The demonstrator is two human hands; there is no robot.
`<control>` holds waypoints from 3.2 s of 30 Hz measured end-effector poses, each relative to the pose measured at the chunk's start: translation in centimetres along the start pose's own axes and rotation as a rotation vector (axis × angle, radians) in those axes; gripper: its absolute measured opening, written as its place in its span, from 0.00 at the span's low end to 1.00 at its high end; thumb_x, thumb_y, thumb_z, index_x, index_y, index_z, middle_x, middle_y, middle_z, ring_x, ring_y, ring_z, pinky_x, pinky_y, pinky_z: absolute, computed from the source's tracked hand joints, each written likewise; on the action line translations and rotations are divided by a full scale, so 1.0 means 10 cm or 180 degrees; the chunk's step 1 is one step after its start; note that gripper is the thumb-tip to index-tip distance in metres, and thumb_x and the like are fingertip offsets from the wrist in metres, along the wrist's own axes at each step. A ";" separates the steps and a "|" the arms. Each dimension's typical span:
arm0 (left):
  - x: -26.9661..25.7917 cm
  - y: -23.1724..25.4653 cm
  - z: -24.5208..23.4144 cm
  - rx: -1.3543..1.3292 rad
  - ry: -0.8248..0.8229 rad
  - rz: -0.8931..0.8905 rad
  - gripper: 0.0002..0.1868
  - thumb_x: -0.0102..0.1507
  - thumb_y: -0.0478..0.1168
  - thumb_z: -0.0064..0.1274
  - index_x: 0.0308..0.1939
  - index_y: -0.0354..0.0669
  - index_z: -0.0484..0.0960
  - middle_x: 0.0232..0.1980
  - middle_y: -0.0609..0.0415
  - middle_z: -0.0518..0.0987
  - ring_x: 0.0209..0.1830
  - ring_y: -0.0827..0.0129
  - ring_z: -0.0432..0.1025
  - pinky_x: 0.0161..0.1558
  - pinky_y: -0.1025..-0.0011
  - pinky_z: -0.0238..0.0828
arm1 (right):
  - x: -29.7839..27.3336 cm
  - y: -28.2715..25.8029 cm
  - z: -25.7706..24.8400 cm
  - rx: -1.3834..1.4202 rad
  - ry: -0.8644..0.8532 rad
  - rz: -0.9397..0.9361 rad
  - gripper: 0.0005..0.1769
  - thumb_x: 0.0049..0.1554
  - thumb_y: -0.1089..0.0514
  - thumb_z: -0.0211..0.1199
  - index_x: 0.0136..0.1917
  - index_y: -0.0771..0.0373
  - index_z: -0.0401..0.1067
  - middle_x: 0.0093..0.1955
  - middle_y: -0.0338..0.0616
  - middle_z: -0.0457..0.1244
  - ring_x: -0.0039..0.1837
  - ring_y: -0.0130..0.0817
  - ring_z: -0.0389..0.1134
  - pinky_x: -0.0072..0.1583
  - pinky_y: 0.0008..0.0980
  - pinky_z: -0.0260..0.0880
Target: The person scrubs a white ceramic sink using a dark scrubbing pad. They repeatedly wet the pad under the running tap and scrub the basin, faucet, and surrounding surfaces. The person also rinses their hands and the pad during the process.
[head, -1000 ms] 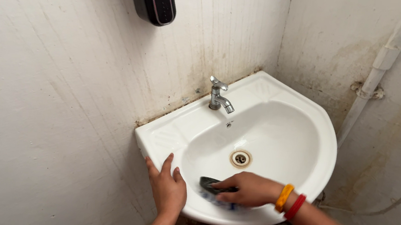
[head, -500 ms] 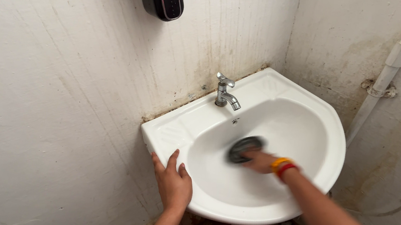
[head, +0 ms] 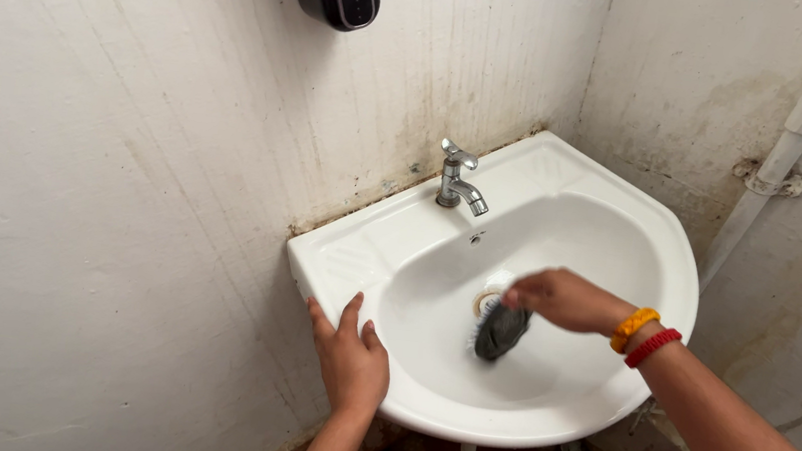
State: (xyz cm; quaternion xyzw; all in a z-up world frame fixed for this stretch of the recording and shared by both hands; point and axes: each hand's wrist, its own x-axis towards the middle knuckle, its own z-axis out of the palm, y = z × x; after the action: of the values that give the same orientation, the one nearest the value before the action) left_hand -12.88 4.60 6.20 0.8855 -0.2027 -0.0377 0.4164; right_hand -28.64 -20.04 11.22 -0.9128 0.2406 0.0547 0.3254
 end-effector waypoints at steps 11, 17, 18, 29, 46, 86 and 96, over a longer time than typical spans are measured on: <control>-0.03 0.12 -0.07 0.0077 -0.0103 -0.0190 0.22 0.68 0.42 0.44 0.68 0.55 0.72 0.82 0.41 0.35 0.83 0.48 0.39 0.69 0.58 0.63 | 0.89 0.38 0.36 -0.1397 -0.0487 0.0362 0.41 0.64 0.37 0.52 0.82 0.57 0.47 0.86 0.53 0.37 0.85 0.49 0.42 0.81 0.42 0.45; -0.03 0.13 -0.07 0.0063 -0.0166 -0.0259 0.23 0.69 0.41 0.43 0.69 0.56 0.71 0.82 0.42 0.36 0.83 0.49 0.39 0.69 0.58 0.63 | 1.26 0.26 0.97 -0.1983 -0.0895 0.0467 0.56 0.62 0.18 0.30 0.85 0.60 0.30 0.87 0.53 0.28 0.85 0.65 0.27 0.83 0.53 0.27; -0.02 0.11 -0.08 0.0059 -0.0111 -0.0209 0.22 0.69 0.41 0.44 0.68 0.56 0.71 0.82 0.42 0.36 0.83 0.49 0.39 0.70 0.58 0.62 | 1.19 0.11 1.01 -0.1740 -0.1016 0.0356 0.56 0.61 0.18 0.30 0.85 0.57 0.29 0.87 0.53 0.25 0.86 0.60 0.24 0.82 0.55 0.27; -0.02 0.06 -0.04 0.0009 -0.0017 -0.0049 0.22 0.68 0.40 0.45 0.68 0.54 0.73 0.82 0.39 0.37 0.82 0.46 0.41 0.70 0.56 0.60 | -0.19 0.30 0.04 -0.2654 -0.0851 0.1280 0.46 0.56 0.18 0.29 0.82 0.33 0.50 0.87 0.28 0.42 0.89 0.37 0.33 0.76 0.79 0.06; 0.01 -0.01 0.00 -0.0059 0.0013 0.0020 0.22 0.68 0.41 0.45 0.68 0.54 0.73 0.83 0.40 0.37 0.82 0.48 0.41 0.71 0.56 0.59 | -0.27 0.34 0.30 -0.2168 -0.0518 0.1424 0.48 0.57 0.18 0.27 0.81 0.38 0.52 0.85 0.33 0.43 0.88 0.44 0.32 0.78 0.73 0.08; 0.00 0.02 0.04 -0.0292 0.0171 -0.0084 0.20 0.68 0.39 0.46 0.65 0.54 0.76 0.83 0.41 0.41 0.81 0.47 0.46 0.70 0.59 0.62 | -0.32 1.25 -0.23 -0.1248 0.0092 0.0957 0.36 0.63 0.26 0.42 0.66 0.45 0.78 0.62 0.43 0.71 0.69 0.45 0.67 0.75 0.62 0.50; 0.01 -0.02 0.10 -0.0323 0.0253 -0.0095 0.20 0.68 0.39 0.47 0.64 0.56 0.77 0.83 0.42 0.41 0.81 0.48 0.47 0.70 0.60 0.63 | -0.05 0.31 -0.14 -0.0537 0.0295 -0.0372 0.30 0.62 0.36 0.50 0.64 0.55 0.77 0.62 0.45 0.72 0.67 0.45 0.72 0.71 0.43 0.69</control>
State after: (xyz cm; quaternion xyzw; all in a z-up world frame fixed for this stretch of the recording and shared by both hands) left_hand -12.97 3.95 5.43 0.8670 -0.1706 -0.0190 0.4678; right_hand -30.62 -22.84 10.65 -0.9510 0.1963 0.0134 0.2386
